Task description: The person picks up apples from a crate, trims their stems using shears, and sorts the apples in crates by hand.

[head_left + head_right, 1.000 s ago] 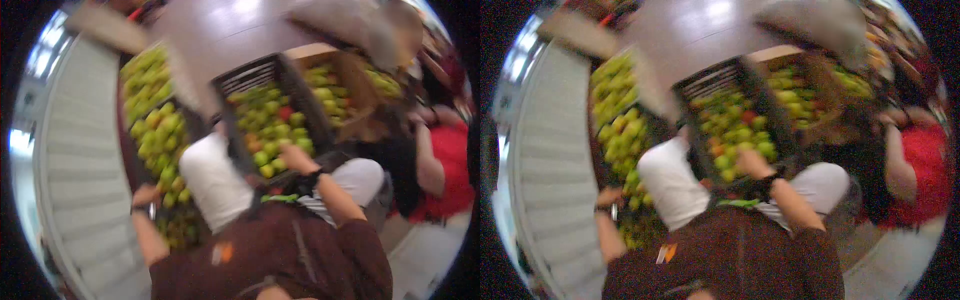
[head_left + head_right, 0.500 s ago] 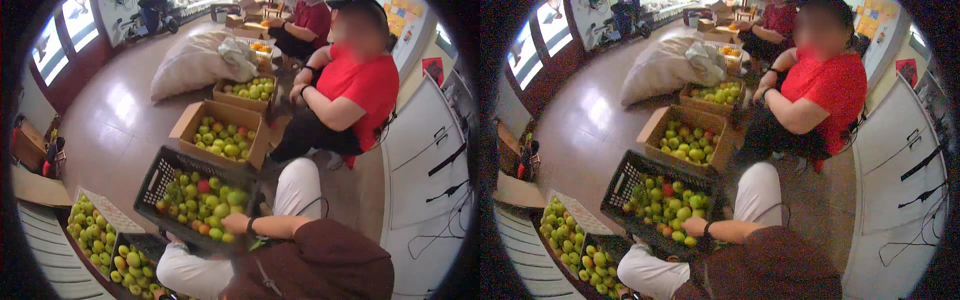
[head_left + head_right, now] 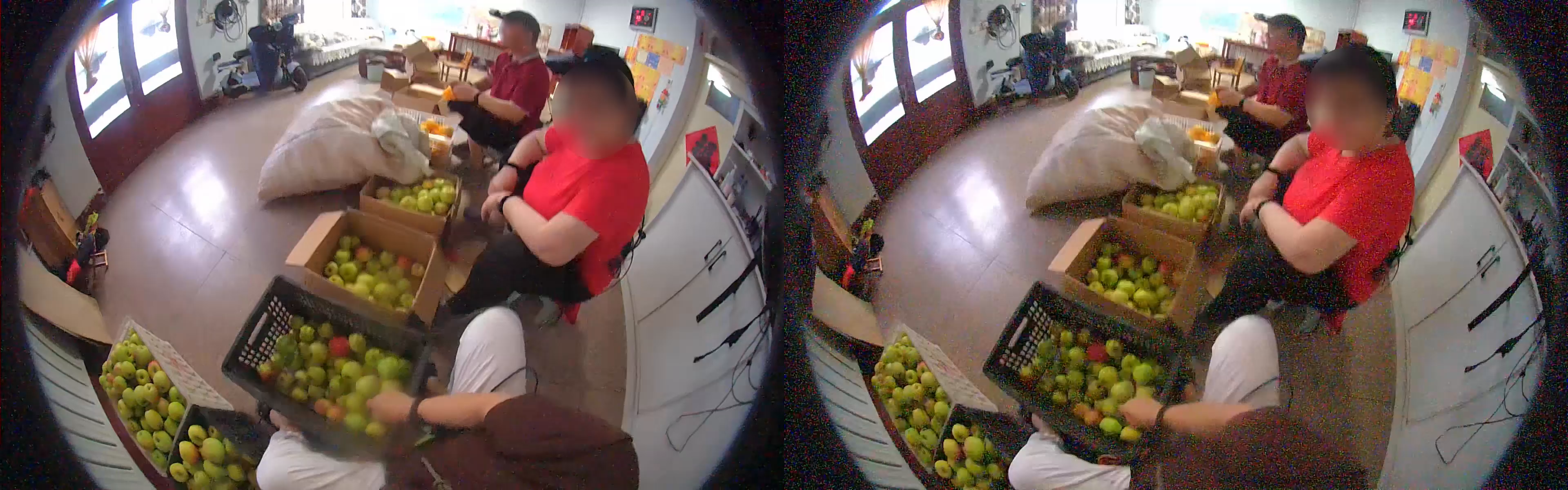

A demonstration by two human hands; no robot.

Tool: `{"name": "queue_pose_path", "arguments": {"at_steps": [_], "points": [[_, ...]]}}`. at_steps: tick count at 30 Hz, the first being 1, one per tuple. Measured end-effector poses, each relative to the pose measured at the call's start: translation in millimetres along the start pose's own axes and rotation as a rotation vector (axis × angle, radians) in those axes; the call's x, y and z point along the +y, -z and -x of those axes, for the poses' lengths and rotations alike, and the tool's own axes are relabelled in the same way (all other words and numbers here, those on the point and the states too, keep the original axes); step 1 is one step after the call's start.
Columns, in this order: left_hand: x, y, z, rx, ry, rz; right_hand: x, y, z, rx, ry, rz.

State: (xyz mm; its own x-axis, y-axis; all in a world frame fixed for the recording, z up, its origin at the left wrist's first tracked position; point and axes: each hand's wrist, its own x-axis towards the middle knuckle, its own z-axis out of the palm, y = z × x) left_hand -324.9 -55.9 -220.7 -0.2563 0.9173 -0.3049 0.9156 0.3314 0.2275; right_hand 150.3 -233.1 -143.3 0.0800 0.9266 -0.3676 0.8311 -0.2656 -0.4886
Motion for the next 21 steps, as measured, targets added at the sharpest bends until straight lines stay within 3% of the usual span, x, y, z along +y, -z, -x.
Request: {"name": "queue_pose_path", "arguments": {"at_steps": [5, 10, 14, 17, 20, 21], "points": [[-15, 22, 10, 0.043, -0.031, 0.251, -1, -2, 4, 0.018, -0.011, 0.019], [1, 94, 44, 0.084, -0.132, 0.753, -2, 1, 7, 0.039, -0.024, -0.039], [95, 174, 91, 0.069, -0.271, 1.072, -6, 11, 5, 0.017, -0.046, -0.111], [172, 214, 132, -0.113, -0.456, 1.220, -9, 7, -4, 0.364, 0.039, -0.364], [246, 212, 148, -0.319, -0.644, 1.101, -33, 26, -24, 0.422, 0.193, -0.692], [259, 188, 127, -0.303, -0.850, 0.943, -43, 41, -23, 0.302, 0.120, -0.917]]}}
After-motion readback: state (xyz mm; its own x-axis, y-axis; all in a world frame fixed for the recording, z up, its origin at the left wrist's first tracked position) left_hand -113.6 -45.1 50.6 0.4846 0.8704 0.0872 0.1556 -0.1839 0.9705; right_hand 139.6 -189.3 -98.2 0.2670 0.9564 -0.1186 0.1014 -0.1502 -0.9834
